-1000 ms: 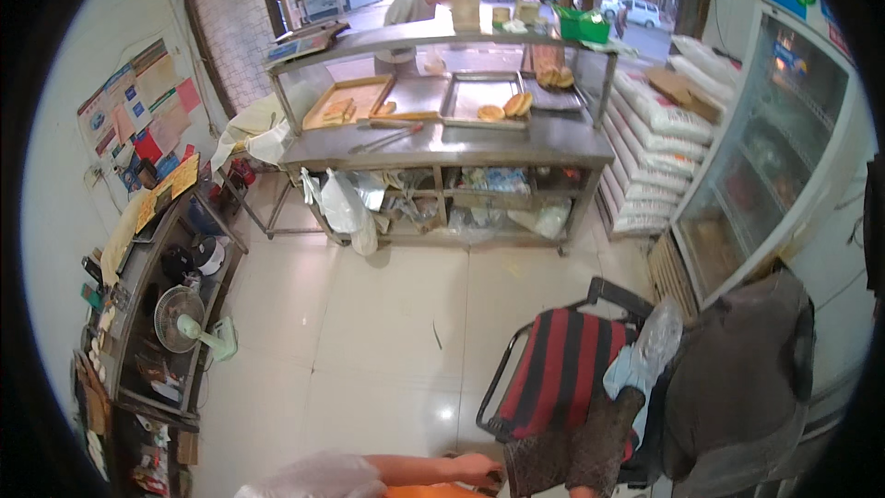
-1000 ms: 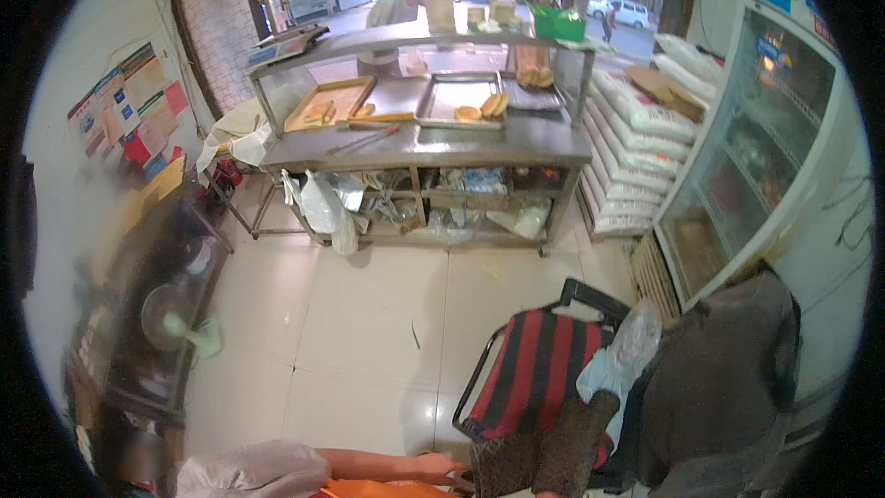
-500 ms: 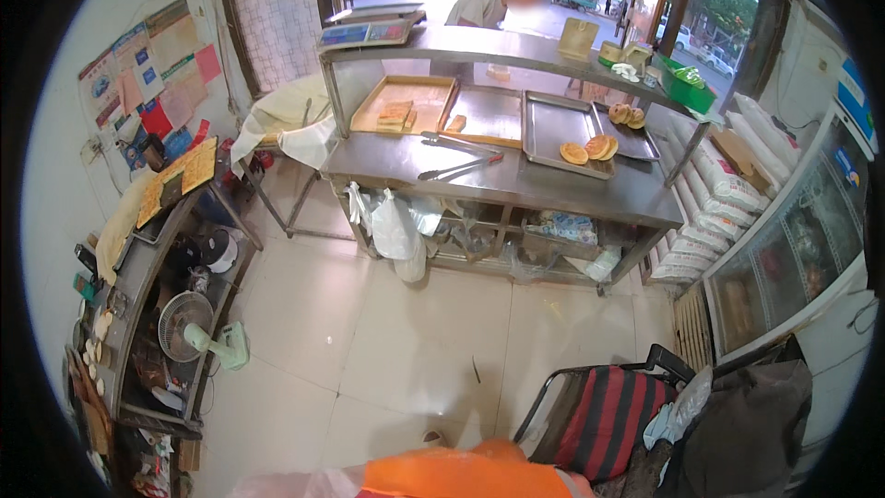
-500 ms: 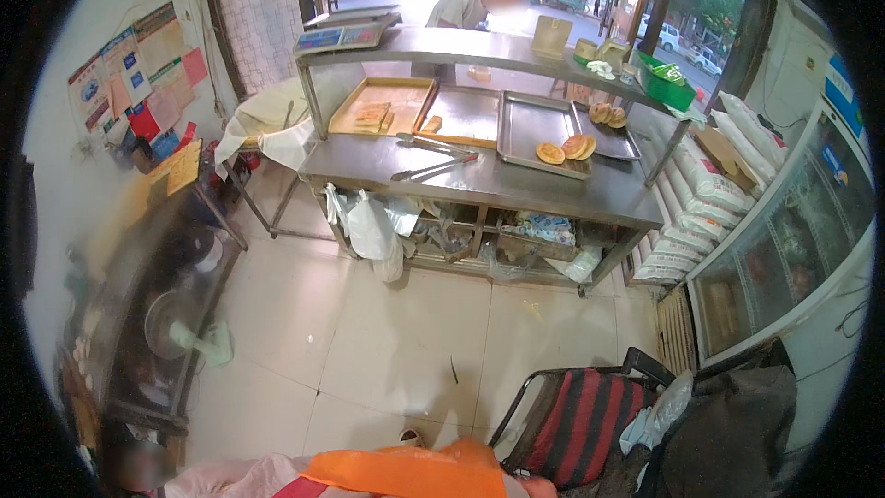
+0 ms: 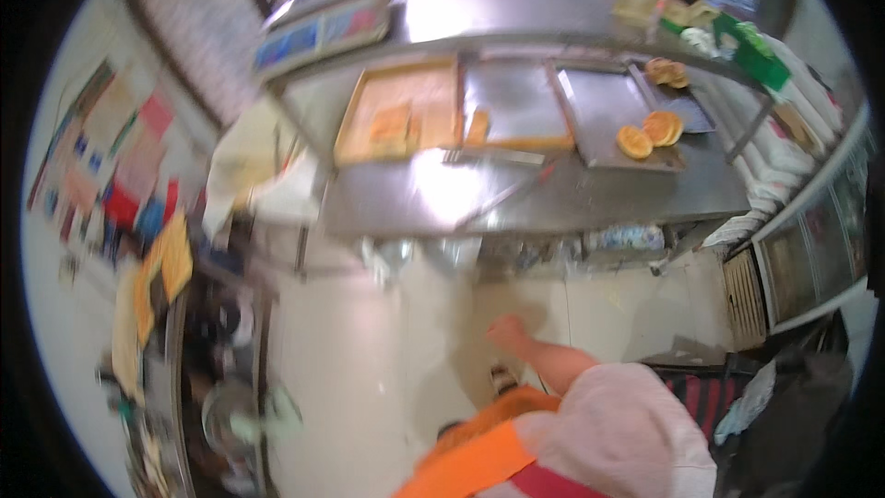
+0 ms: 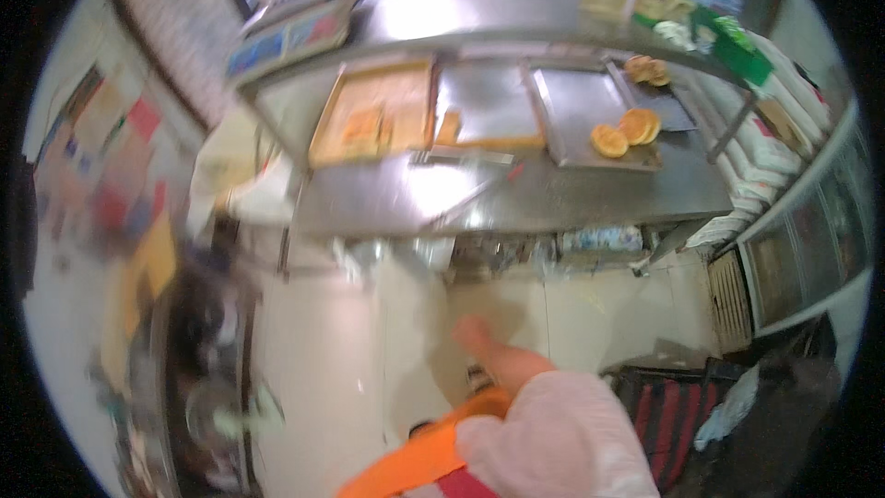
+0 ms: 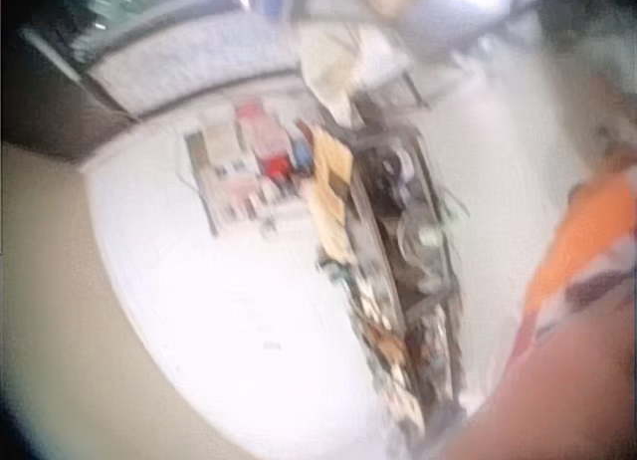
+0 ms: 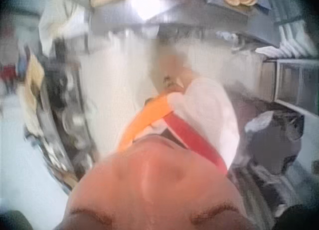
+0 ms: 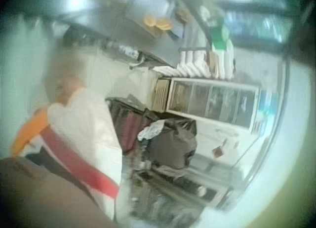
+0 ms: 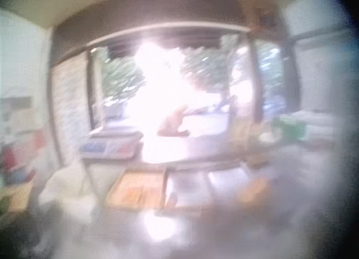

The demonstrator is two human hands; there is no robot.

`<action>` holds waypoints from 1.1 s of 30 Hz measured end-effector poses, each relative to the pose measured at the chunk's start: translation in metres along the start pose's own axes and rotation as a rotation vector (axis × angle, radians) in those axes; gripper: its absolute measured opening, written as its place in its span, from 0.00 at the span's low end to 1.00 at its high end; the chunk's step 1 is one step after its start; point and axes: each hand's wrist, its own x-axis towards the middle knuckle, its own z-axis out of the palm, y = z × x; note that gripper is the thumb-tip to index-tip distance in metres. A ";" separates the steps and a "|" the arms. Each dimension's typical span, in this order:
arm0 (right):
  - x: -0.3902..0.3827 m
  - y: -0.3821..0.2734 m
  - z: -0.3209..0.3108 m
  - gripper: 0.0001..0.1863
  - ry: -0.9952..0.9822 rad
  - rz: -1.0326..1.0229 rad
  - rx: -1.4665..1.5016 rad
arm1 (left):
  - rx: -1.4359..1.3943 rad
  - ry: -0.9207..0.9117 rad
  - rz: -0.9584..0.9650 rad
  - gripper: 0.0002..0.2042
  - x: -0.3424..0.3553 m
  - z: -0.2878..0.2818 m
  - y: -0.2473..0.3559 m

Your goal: The person fills pieces of dough with red bean paste using a spoon, pinches them closed, and places them on a tray. The person also uses a scraper to cut new pieces from a large dough mass on the counter.

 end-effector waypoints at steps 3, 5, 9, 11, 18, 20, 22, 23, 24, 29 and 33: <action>0.129 -0.093 -0.048 0.15 0.114 0.381 0.135 | -0.016 0.039 -0.019 0.29 0.073 -0.033 -0.014; 0.162 -0.120 -0.043 0.17 0.342 0.420 0.159 | -0.058 0.027 -0.028 0.29 0.114 -0.049 -0.016; 0.235 -0.117 -0.040 0.18 -0.052 0.435 0.457 | -0.122 0.000 -0.004 0.30 0.188 -0.089 -0.014; 0.206 -0.117 -0.051 0.18 -0.056 0.345 0.391 | -0.190 -0.015 -0.009 0.30 0.214 -0.099 -0.015; 0.134 -0.170 -0.122 0.21 -0.033 -0.319 0.143 | -0.531 -0.042 0.044 0.31 0.252 -0.131 -0.012; 0.118 -0.198 -0.174 0.20 0.154 -0.576 0.514 | -0.800 -0.048 0.142 0.31 0.250 -0.131 -0.021; 0.104 -0.221 -0.254 0.19 0.016 -0.344 0.844 | -1.228 -0.110 0.417 0.31 0.237 -0.115 -0.054; 0.097 -0.224 -0.293 0.19 -0.063 -0.204 1.013 | -1.293 -0.173 0.507 0.31 0.232 -0.117 -0.052; 0.094 -0.223 -0.321 0.21 -0.178 -0.214 1.157 | -1.185 -0.200 0.449 0.28 0.217 -0.142 -0.015; 0.077 -0.167 -0.392 0.18 -0.432 -0.739 1.123 | -1.230 -0.356 0.363 0.17 0.151 -0.262 0.220; 0.088 -0.113 -0.433 0.11 -0.433 -0.454 1.235 | -1.009 -0.019 0.216 0.16 0.206 -0.276 0.283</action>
